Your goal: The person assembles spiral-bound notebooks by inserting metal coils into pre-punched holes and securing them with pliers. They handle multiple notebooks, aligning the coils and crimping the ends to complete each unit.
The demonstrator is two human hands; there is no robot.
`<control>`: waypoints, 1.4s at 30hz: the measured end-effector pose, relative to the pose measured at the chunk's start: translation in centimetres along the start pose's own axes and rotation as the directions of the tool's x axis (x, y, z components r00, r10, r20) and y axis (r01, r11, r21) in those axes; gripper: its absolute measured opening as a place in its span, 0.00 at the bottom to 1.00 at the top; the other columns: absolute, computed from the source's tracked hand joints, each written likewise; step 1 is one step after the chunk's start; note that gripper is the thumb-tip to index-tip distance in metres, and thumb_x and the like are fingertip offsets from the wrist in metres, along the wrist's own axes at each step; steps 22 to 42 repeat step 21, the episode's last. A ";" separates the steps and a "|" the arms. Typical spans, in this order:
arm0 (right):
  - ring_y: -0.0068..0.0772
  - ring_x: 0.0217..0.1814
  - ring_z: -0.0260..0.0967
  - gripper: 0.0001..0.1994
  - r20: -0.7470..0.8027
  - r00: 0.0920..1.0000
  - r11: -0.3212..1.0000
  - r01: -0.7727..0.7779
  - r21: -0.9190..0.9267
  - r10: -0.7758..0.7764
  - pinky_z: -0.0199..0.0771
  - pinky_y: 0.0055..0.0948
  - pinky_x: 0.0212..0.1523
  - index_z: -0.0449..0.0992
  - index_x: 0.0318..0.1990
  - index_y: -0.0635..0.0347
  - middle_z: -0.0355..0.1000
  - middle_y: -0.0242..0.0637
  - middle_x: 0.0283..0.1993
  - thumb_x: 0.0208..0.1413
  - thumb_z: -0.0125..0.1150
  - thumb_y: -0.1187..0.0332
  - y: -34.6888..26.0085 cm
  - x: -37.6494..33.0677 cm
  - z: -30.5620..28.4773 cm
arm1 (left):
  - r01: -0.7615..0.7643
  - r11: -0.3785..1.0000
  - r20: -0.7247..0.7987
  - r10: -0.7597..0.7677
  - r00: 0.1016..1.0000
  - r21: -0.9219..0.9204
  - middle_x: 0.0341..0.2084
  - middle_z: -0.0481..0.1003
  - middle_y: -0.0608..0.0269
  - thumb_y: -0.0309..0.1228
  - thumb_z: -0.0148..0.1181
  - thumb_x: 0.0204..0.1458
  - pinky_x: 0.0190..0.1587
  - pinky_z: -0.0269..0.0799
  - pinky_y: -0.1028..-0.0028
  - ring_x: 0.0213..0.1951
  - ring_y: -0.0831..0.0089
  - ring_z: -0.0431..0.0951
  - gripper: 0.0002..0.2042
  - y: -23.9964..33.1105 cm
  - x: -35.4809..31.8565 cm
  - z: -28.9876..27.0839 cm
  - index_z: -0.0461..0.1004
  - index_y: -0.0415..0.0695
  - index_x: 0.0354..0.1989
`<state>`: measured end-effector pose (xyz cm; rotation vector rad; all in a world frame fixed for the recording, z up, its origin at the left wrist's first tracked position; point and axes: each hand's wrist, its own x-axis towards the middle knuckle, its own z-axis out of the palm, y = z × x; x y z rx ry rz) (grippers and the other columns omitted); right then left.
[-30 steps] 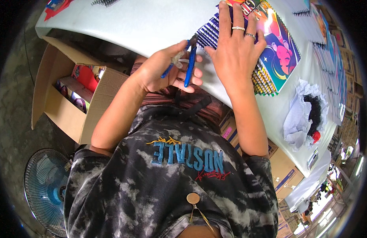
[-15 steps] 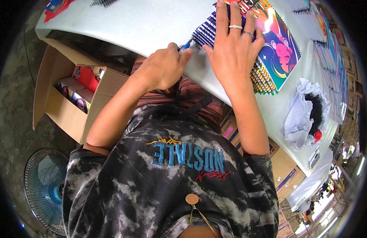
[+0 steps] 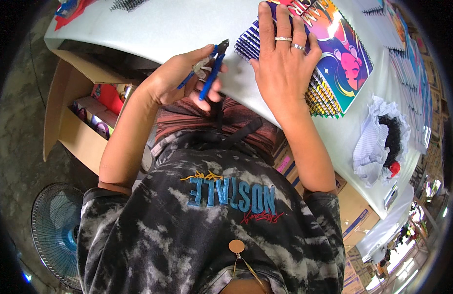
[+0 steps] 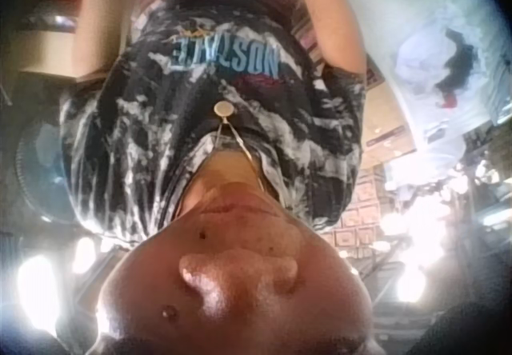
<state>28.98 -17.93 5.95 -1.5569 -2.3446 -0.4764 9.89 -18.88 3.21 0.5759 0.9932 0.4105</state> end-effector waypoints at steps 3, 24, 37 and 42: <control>0.46 0.59 0.55 0.32 -0.002 1.000 1.000 0.003 0.028 -0.003 0.51 0.48 0.55 0.61 0.59 0.61 0.57 0.47 0.60 0.41 0.58 0.70 0.0 0.0 -0.2 | 0.084 0.978 0.174 -0.050 0.984 -0.191 0.31 0.73 0.46 0.52 0.33 0.59 0.30 0.79 0.60 0.36 0.56 0.78 0.29 -0.3 0.2 0.5 0.64 0.35 0.47; 0.50 0.65 0.50 0.30 0.018 0.999 0.992 0.043 -0.116 -0.041 0.47 0.54 0.59 0.54 0.64 0.50 0.50 0.50 0.65 0.50 0.50 0.69 -0.1 -0.8 1.1 | 0.102 0.994 0.008 -0.102 0.995 -0.037 0.31 0.73 0.49 0.55 0.34 0.58 0.20 0.76 0.68 0.32 0.61 0.79 0.29 -1.1 0.4 1.6 0.63 0.40 0.49; 0.50 0.65 0.50 0.30 0.018 0.999 0.992 0.043 -0.116 -0.041 0.47 0.54 0.59 0.54 0.64 0.50 0.50 0.50 0.65 0.50 0.50 0.69 -0.1 -0.8 1.1 | 0.102 0.994 0.008 -0.102 0.995 -0.037 0.31 0.73 0.49 0.55 0.34 0.58 0.20 0.76 0.68 0.32 0.61 0.79 0.29 -1.1 0.4 1.6 0.63 0.40 0.49; 0.50 0.65 0.50 0.30 0.018 0.999 0.992 0.043 -0.116 -0.041 0.47 0.54 0.59 0.54 0.64 0.50 0.50 0.50 0.65 0.50 0.50 0.69 -0.1 -0.8 1.1 | 0.102 0.994 0.008 -0.102 0.995 -0.037 0.31 0.73 0.49 0.55 0.34 0.58 0.20 0.76 0.68 0.32 0.61 0.79 0.29 -1.1 0.4 1.6 0.63 0.40 0.49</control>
